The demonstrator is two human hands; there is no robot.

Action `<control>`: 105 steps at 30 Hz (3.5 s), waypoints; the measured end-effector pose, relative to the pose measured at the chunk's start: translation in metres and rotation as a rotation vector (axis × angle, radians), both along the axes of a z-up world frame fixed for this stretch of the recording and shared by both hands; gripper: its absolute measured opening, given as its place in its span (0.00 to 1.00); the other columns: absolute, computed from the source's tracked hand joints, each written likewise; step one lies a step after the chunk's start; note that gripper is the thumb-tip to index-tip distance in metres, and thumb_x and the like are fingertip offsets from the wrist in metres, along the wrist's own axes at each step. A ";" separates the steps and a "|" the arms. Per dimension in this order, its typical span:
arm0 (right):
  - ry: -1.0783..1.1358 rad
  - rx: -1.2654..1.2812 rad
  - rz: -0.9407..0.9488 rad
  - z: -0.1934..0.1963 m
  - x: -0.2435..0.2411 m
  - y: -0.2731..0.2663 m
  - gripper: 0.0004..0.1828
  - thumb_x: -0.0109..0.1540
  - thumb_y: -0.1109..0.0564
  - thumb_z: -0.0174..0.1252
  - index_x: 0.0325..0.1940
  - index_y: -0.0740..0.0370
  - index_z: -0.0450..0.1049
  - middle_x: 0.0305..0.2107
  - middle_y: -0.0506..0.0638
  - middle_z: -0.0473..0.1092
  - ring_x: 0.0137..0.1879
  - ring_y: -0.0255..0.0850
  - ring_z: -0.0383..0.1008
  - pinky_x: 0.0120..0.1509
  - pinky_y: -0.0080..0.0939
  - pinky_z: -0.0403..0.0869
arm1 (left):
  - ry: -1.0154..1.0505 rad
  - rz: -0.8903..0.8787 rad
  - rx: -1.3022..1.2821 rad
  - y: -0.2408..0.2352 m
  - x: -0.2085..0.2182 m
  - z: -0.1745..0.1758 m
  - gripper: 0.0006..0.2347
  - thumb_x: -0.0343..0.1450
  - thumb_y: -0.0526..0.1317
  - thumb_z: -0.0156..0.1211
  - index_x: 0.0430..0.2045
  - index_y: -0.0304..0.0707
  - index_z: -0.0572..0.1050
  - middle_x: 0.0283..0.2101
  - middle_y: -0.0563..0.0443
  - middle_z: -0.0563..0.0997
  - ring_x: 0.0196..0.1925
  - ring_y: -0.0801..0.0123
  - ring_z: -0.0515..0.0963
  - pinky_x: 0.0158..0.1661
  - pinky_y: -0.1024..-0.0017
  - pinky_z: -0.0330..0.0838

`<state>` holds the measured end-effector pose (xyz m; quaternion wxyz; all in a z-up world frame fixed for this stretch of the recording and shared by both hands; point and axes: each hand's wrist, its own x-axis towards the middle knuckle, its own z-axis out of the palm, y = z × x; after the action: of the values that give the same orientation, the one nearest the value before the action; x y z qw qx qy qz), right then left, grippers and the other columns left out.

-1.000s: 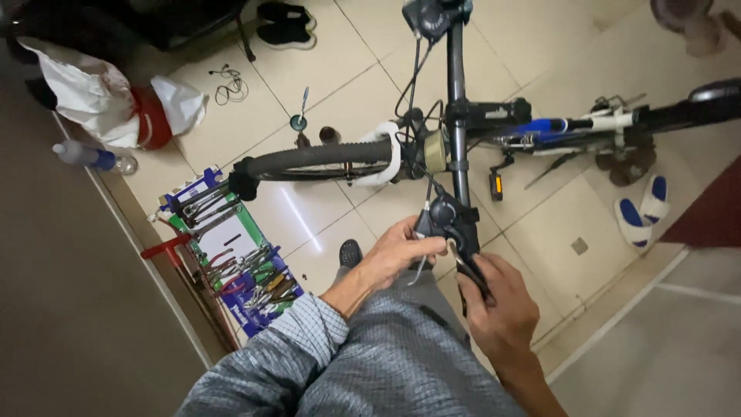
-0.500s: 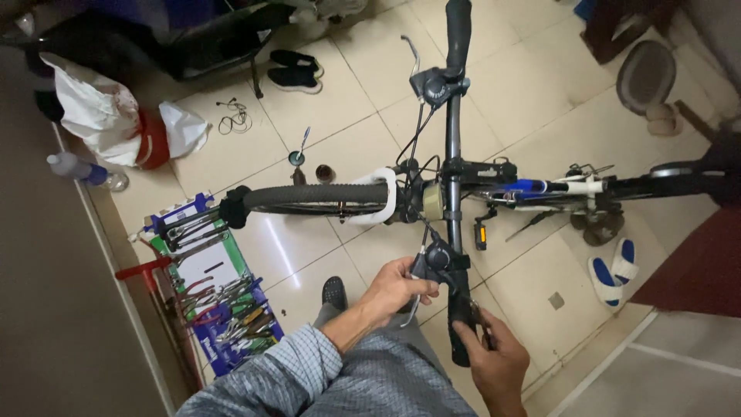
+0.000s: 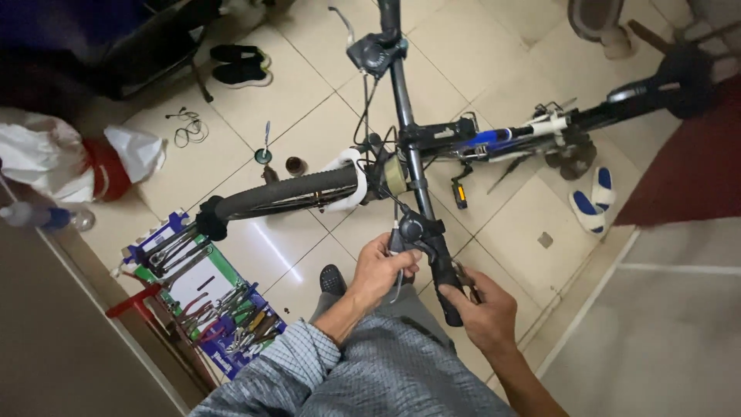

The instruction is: The person uses an Allen key to loosen the bolts on the bicycle handlebar stem and the brake lever clamp. They then rotate the handlebar to a new position and tighten the bolts back down to secure it.

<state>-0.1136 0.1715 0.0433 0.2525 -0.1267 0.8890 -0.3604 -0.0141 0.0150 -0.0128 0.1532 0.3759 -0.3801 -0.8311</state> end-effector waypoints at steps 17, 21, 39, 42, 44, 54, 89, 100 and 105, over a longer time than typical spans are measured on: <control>-0.164 -0.352 0.258 -0.021 -0.023 0.019 0.19 0.59 0.57 0.63 0.53 0.64 0.81 0.46 0.50 0.81 0.50 0.36 0.81 0.58 0.34 0.78 | -0.627 -0.403 -0.215 0.030 0.022 0.077 0.38 0.52 0.63 0.63 0.55 0.45 0.68 0.52 0.59 0.77 0.48 0.70 0.76 0.43 0.71 0.70; -0.339 -0.256 0.418 -0.022 -0.053 0.017 0.21 0.60 0.54 0.60 0.56 0.63 0.80 0.52 0.50 0.80 0.58 0.35 0.79 0.63 0.33 0.75 | -0.768 -0.364 -0.322 0.049 0.008 0.092 0.47 0.53 0.63 0.69 0.64 0.46 0.56 0.65 0.50 0.72 0.64 0.54 0.74 0.56 0.55 0.72; 0.844 -0.435 1.161 0.062 -0.258 -0.162 0.26 0.62 0.64 0.45 0.63 0.63 0.76 0.42 0.55 0.78 0.46 0.48 0.78 0.47 0.47 0.76 | -1.141 -0.358 -0.557 0.074 -0.028 0.076 0.62 0.53 0.69 0.72 0.72 0.32 0.39 0.60 0.42 0.68 0.60 0.48 0.70 0.56 0.49 0.64; 0.934 -0.361 1.240 0.080 -0.271 -0.210 0.17 0.72 0.60 0.49 0.61 0.68 0.77 0.42 0.60 0.79 0.40 0.47 0.79 0.34 0.44 0.76 | -1.127 -0.360 -0.550 0.063 -0.022 0.073 0.62 0.53 0.68 0.75 0.72 0.33 0.40 0.59 0.42 0.69 0.59 0.49 0.70 0.58 0.50 0.62; 1.019 -0.334 1.277 0.077 -0.282 -0.237 0.17 0.75 0.56 0.50 0.59 0.68 0.79 0.39 0.60 0.80 0.32 0.45 0.79 0.20 0.39 0.74 | -1.125 -0.356 -0.540 0.061 -0.017 0.070 0.62 0.53 0.68 0.76 0.73 0.34 0.41 0.59 0.43 0.69 0.60 0.49 0.70 0.59 0.50 0.60; 1.378 -0.448 1.766 0.072 -0.326 -0.371 0.42 0.64 0.32 0.55 0.69 0.67 0.72 0.58 0.64 0.73 0.55 0.58 0.76 0.52 0.56 0.76 | -1.189 -0.083 -0.593 0.067 -0.036 0.051 0.63 0.48 0.75 0.74 0.71 0.35 0.48 0.48 0.42 0.72 0.49 0.54 0.71 0.49 0.58 0.64; 1.675 0.227 2.445 0.048 -0.262 -0.549 0.61 0.47 0.17 0.55 0.75 0.48 0.49 0.70 0.48 0.55 0.56 0.43 0.71 0.36 0.35 0.82 | -1.742 0.630 -0.617 0.064 -0.127 0.036 0.27 0.60 0.42 0.63 0.54 0.30 0.73 0.36 0.41 0.77 0.39 0.48 0.73 0.46 0.55 0.71; 1.776 0.229 2.356 0.027 -0.281 -0.562 0.52 0.47 0.25 0.56 0.73 0.41 0.56 0.59 0.40 0.66 0.55 0.38 0.69 0.32 0.31 0.73 | -1.752 0.629 -0.576 0.066 -0.128 0.040 0.27 0.59 0.43 0.65 0.52 0.31 0.74 0.37 0.42 0.78 0.40 0.51 0.75 0.44 0.58 0.73; 1.922 0.328 2.351 0.036 -0.268 -0.557 0.60 0.48 0.16 0.45 0.79 0.42 0.45 0.73 0.37 0.52 0.64 0.36 0.67 0.40 0.30 0.82 | -1.722 0.566 -0.568 0.065 -0.127 0.031 0.47 0.50 0.47 0.74 0.66 0.26 0.60 0.61 0.29 0.72 0.66 0.43 0.70 0.71 0.46 0.56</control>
<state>-0.3813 -0.3854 0.0791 -0.2572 -0.8886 0.1387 0.3535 -0.1410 0.0795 0.0179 0.1016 0.8863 -0.4453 -0.0769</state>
